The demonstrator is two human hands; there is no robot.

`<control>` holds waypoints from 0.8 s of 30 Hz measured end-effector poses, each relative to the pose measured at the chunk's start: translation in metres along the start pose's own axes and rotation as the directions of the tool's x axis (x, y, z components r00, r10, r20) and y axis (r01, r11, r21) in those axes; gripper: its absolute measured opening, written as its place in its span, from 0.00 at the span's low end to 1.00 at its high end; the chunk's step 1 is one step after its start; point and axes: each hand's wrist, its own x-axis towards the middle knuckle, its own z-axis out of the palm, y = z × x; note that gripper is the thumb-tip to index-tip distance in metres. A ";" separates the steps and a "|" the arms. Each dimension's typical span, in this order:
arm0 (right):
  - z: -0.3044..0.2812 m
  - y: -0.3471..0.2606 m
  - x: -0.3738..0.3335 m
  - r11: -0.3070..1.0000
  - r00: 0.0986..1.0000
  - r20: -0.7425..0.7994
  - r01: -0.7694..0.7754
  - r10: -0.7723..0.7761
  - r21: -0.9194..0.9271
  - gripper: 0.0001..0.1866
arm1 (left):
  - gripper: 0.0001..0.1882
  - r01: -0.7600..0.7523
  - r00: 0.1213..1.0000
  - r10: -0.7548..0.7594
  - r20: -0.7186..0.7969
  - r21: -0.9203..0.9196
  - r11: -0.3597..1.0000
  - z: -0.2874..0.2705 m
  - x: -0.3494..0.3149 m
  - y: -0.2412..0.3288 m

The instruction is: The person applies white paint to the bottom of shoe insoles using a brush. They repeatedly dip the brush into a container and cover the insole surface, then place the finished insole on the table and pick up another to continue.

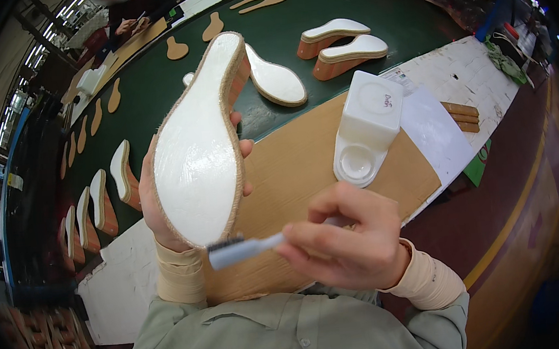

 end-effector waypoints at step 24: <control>0.035 -0.006 0.022 0.996 0.992 -0.123 -0.031 0.021 -0.085 0.09 | 0.42 -0.095 0.994 0.103 -0.046 0.152 0.984 -0.007 -0.010 -0.015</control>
